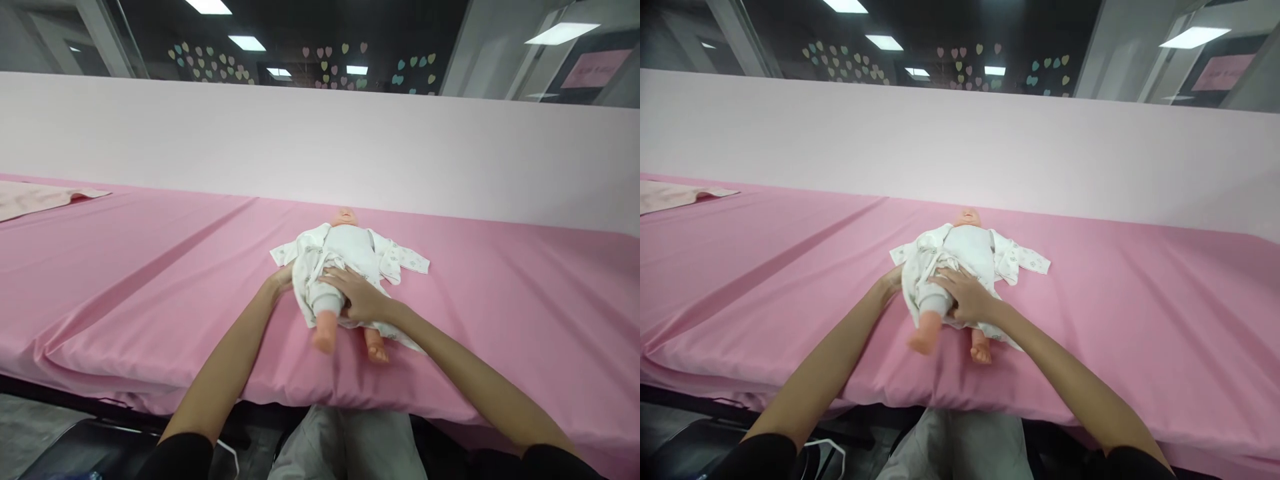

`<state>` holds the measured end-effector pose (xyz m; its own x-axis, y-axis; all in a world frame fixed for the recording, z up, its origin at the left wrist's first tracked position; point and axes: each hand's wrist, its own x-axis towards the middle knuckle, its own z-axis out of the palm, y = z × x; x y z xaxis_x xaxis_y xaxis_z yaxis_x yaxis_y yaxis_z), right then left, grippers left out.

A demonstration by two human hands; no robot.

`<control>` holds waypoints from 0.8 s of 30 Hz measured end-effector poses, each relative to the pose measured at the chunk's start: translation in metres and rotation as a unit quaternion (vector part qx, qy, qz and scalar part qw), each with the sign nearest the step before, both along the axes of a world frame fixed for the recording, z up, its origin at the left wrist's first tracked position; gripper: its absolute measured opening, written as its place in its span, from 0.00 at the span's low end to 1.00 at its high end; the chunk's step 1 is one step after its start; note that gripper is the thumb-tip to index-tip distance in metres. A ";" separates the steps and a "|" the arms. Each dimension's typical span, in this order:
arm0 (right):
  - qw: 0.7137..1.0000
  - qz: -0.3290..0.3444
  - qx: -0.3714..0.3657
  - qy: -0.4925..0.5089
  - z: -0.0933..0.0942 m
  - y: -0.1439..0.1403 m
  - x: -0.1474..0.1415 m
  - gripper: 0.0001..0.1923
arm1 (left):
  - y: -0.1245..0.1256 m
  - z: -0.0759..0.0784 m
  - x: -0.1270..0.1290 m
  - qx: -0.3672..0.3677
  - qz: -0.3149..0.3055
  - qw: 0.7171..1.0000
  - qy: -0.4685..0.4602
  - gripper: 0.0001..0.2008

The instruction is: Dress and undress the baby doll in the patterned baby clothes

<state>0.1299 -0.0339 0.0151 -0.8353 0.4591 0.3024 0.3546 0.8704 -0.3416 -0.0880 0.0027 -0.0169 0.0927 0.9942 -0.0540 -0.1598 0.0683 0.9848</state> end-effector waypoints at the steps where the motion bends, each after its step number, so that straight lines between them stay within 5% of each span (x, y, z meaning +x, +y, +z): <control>1: 1.000 0.001 0.001 -0.023 -0.002 -0.003 0.004 0.42 | 0.004 -0.001 0.000 -0.003 -0.017 1.000 -0.021 0.11; 4: 0.999 0.005 -0.022 -0.024 -0.006 -0.009 0.013 0.41 | 0.009 -0.003 -0.001 -0.009 -0.065 0.989 -0.131 0.15; 9: 0.988 -0.026 -0.077 0.130 -0.007 -0.019 0.019 0.26 | 0.007 0.002 -0.002 -0.027 -0.108 0.968 -0.224 0.13; 15: 0.987 -0.049 -0.001 0.150 -0.016 -0.026 0.017 0.04 | -0.004 0.008 0.011 -0.002 -0.079 0.997 -0.024 0.21; 21: 0.984 -0.098 0.092 0.115 -0.022 -0.030 0.012 0.08 | -0.005 0.011 0.013 0.023 -0.031 0.997 0.070 0.25; 24: 0.991 -0.080 0.033 0.100 -0.009 -0.040 0.015 0.07 | -0.003 0.009 0.014 0.018 -0.022 0.998 0.056 0.25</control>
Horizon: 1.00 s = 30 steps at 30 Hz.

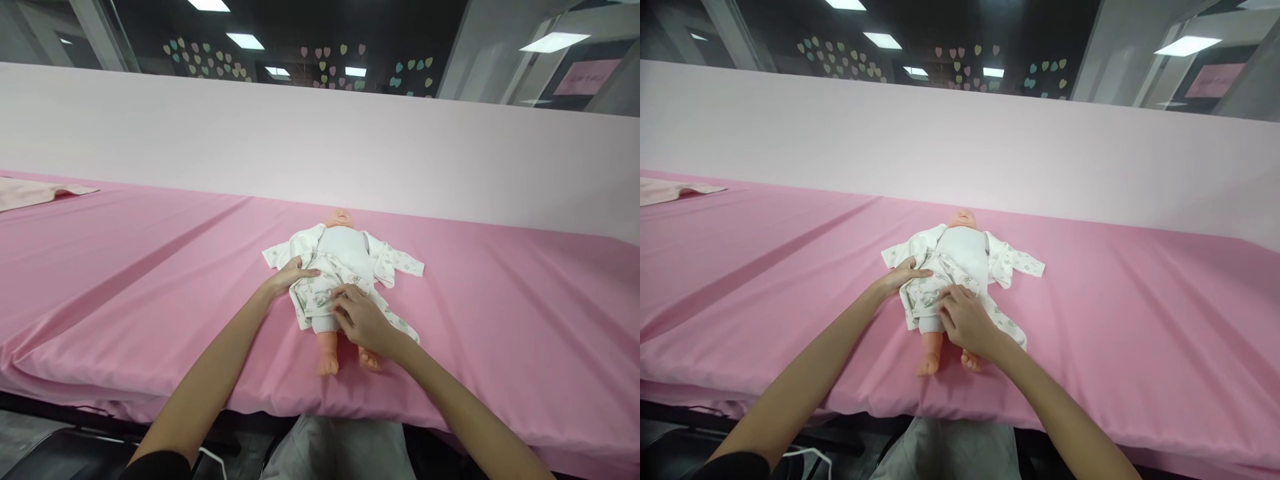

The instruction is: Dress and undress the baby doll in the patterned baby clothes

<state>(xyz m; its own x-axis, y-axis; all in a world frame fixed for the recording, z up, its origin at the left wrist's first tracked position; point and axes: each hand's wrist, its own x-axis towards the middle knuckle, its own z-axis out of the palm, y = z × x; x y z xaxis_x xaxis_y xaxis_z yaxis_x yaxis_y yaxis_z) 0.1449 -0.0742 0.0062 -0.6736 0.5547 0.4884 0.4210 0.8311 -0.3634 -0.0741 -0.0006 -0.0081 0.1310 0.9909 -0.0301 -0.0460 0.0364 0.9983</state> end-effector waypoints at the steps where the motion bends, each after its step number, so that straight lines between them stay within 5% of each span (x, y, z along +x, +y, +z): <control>1: 0.999 0.029 -0.038 -0.004 0.006 -0.003 0.002 0.06 | 0.001 -0.001 0.000 0.000 0.007 1.000 -0.003 0.25; 4: 0.979 0.125 -0.163 0.008 0.018 -0.003 0.008 0.04 | 0.002 -0.002 0.001 -0.003 0.019 1.000 -0.021 0.22; 6: 0.969 0.112 -0.207 0.077 0.017 0.008 0.013 0.07 | 0.003 -0.001 0.002 -0.012 0.020 0.998 -0.051 0.20; 9: 0.971 -0.068 -0.139 0.185 0.003 0.035 0.021 0.08 | 0.003 0.000 0.003 -0.027 0.021 0.994 -0.106 0.18; 11: 0.969 -0.175 -0.059 0.164 -0.010 0.052 0.028 0.09 | 0.003 0.000 0.002 -0.032 0.009 0.991 -0.130 0.16; 13: 0.972 -0.205 -0.023 0.112 -0.020 0.064 0.035 0.11 | 0.004 -0.002 0.002 -0.035 -0.010 0.990 -0.134 0.16; 20: 0.991 -0.132 -0.011 -0.022 -0.022 0.059 0.034 0.18 | 0.003 -0.003 -0.001 -0.103 -0.096 0.982 -0.125 0.16; 23: 0.993 -0.105 -0.042 -0.042 -0.021 0.051 0.028 0.18 | 0.002 -0.002 0.002 -0.139 -0.071 0.978 -0.136 0.18; 27: 0.992 -0.065 -0.086 0.059 -0.021 0.045 0.019 0.09 | 0.005 -0.003 0.006 -0.067 -0.036 0.992 -0.103 0.21; 30: 0.965 -0.053 -0.186 0.179 -0.017 0.042 0.018 0.08 | 0.005 -0.001 0.005 -0.031 -0.028 0.997 -0.062 0.17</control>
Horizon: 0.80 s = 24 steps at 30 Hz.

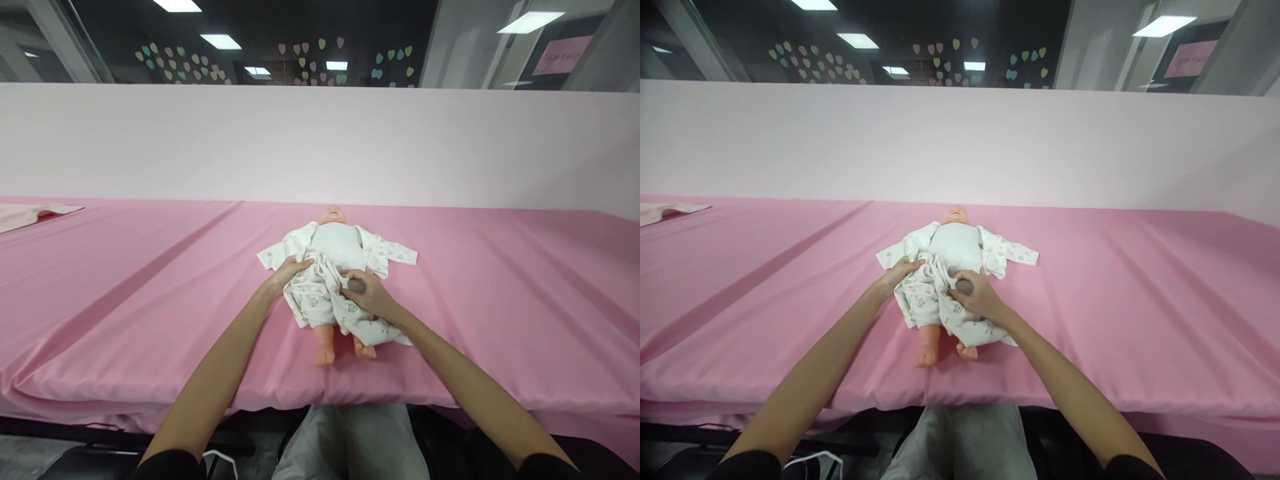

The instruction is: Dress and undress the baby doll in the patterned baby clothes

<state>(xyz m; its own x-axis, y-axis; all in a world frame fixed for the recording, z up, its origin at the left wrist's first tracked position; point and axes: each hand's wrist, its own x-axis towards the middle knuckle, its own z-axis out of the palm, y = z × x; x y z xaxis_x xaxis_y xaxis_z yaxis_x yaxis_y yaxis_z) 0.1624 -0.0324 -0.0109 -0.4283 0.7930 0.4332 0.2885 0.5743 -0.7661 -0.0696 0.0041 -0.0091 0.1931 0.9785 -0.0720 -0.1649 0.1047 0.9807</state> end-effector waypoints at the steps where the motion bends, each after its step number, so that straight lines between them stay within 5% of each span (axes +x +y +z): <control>1: 0.998 0.003 -0.042 0.045 0.003 0.000 0.001 0.08 | 0.000 0.001 -0.001 0.005 -0.001 1.000 0.000 0.17; 4: 0.974 0.005 -0.133 0.182 0.016 -0.001 0.005 0.11 | 0.001 0.002 -0.006 0.030 -0.011 0.999 -0.024 0.17; 11: 0.927 -0.030 -0.146 0.344 0.038 0.001 0.018 0.14 | 0.008 -0.003 -0.008 0.083 0.036 0.995 0.052 0.15; 16: 0.936 -0.062 -0.131 0.321 0.020 0.021 0.023 0.14 | -0.011 0.021 0.016 0.300 0.153 0.928 0.161 0.16; 20: 0.960 -0.070 -0.140 0.233 0.007 0.030 0.020 0.16 | -0.025 0.040 0.056 0.349 0.039 0.918 0.182 0.14; 24: 0.975 -0.094 -0.115 0.167 0.005 0.031 0.019 0.20 | -0.021 0.038 0.088 0.360 -0.044 0.887 0.288 0.11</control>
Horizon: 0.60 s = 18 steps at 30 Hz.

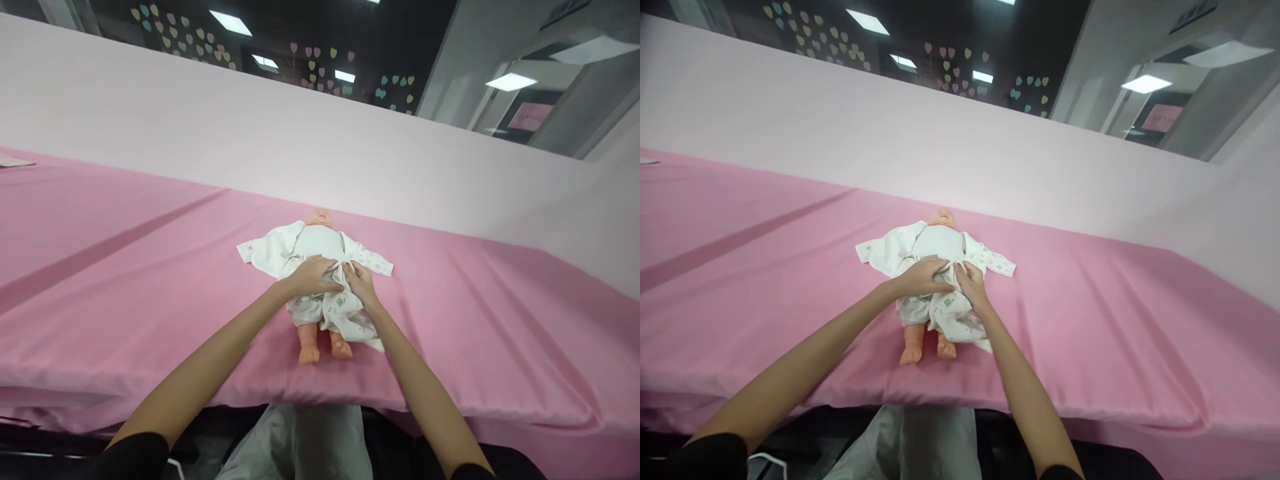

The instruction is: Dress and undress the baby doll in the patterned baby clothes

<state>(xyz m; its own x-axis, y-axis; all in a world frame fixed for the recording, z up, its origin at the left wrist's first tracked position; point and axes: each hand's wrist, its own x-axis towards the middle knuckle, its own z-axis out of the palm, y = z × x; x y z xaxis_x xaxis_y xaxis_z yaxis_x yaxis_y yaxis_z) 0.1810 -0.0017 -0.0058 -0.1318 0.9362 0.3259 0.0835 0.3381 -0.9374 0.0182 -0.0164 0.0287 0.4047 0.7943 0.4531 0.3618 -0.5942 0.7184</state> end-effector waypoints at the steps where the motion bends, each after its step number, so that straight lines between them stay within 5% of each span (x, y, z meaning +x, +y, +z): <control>1: 1.000 -0.006 0.001 -0.002 0.000 0.000 0.000 0.21 | 0.003 -0.002 0.003 -0.008 0.008 1.000 0.028 0.12; 5: 0.999 0.029 -0.036 0.000 0.002 -0.002 0.000 0.23 | 0.010 -0.008 -0.004 -0.115 0.000 0.993 -0.032 0.12; 10: 0.980 0.149 -0.129 -0.029 0.010 -0.011 0.000 0.17 | 0.015 -0.011 -0.020 -0.281 -0.045 0.926 -0.247 0.15; 14: 0.964 0.123 -0.207 0.111 0.009 -0.010 -0.002 0.16 | 0.013 -0.010 -0.019 -0.312 -0.046 0.923 -0.218 0.16; 18: 0.966 0.030 -0.183 0.180 0.000 -0.001 -0.004 0.14 | 0.003 -0.003 -0.013 -0.264 -0.070 0.954 -0.121 0.17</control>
